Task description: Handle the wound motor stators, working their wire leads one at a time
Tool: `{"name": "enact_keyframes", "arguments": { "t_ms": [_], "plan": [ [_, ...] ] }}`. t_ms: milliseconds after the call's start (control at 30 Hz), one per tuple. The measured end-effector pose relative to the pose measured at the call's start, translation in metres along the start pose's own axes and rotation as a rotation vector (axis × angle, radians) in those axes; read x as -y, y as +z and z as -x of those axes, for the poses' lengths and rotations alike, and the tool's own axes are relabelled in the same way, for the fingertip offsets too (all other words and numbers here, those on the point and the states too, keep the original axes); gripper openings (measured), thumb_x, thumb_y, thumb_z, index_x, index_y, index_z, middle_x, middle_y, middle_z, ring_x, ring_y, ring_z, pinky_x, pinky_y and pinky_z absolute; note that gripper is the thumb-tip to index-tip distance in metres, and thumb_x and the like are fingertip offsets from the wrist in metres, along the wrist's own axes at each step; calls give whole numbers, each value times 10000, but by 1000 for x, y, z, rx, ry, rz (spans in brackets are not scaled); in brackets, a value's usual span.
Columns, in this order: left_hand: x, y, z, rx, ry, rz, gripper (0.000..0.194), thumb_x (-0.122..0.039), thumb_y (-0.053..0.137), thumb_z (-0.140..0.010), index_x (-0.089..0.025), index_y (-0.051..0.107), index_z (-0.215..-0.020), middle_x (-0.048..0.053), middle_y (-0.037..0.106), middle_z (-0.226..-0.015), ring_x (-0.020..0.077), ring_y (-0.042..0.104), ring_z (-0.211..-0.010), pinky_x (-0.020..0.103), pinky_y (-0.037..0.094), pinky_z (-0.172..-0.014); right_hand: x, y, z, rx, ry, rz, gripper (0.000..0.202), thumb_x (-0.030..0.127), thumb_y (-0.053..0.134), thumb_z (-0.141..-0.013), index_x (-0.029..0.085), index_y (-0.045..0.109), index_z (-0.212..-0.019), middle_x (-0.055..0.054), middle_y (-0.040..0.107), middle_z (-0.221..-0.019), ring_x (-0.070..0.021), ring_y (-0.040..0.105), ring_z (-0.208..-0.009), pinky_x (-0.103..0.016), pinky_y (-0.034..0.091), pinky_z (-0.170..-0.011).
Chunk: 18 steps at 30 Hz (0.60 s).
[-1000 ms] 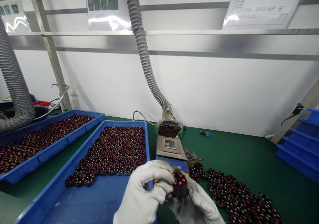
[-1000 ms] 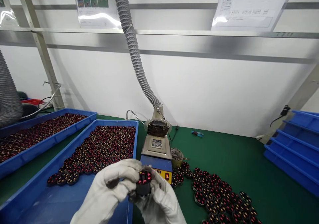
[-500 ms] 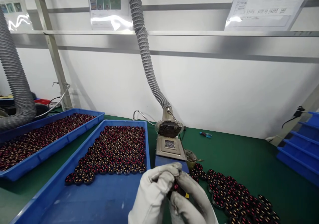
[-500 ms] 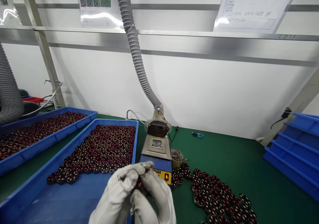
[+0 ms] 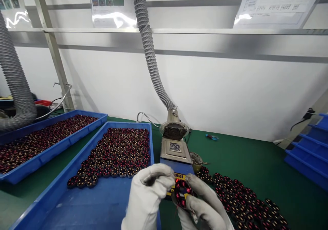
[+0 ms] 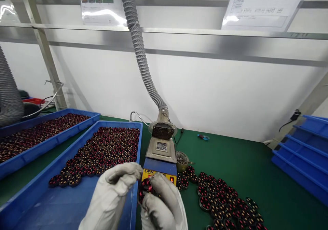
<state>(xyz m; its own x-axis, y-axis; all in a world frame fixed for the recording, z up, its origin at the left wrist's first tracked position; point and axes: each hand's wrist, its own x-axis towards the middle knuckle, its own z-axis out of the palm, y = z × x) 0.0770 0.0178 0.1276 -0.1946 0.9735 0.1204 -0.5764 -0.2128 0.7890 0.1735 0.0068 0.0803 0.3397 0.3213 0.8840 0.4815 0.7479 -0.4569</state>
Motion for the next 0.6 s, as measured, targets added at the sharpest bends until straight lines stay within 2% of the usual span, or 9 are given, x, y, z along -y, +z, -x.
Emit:
{"name": "enact_keyframes", "arguments": {
  "t_ms": [67,200,300,433,600],
  "plan": [
    [-5,-3,2,-13,50,17,174,-87,643,-490,-200,733,-588,24,702,-656,117,590,-566,172,446,-500,-3,-2,0,41,-61,13,385,-35,647,-618,238,633,-889,-29,680,-1017,-214,665,-855,-367,564,-744],
    [-19,2,4,39,-137,-73,308,-66,691,-457,-181,752,-736,12,684,-617,49,461,-419,151,379,-410,-9,-6,2,92,-117,24,364,-7,642,-641,220,616,-925,-56,661,-1050,-240,655,-915,-379,569,-753],
    [-18,8,3,6,-231,-106,221,-93,697,-445,-165,741,-650,8,665,-556,69,506,-464,155,410,-457,-14,-11,5,162,-141,42,349,37,650,-658,233,612,-945,-54,674,-1041,-252,660,-917,-376,576,-725],
    [-9,4,0,-17,-215,-154,157,-134,716,-458,-166,721,-611,5,659,-540,89,531,-491,175,430,-488,-19,-15,8,221,-161,52,327,72,645,-685,253,611,-956,-44,689,-1022,-255,661,-923,-372,581,-708],
    [-12,-4,-3,149,-225,-138,295,-212,717,-530,-192,731,-824,49,714,-763,141,586,-603,219,453,-544,-18,-16,9,238,-131,90,333,75,640,-689,254,608,-968,-52,677,-1054,-260,656,-940,-387,577,-748]
  ]
}}
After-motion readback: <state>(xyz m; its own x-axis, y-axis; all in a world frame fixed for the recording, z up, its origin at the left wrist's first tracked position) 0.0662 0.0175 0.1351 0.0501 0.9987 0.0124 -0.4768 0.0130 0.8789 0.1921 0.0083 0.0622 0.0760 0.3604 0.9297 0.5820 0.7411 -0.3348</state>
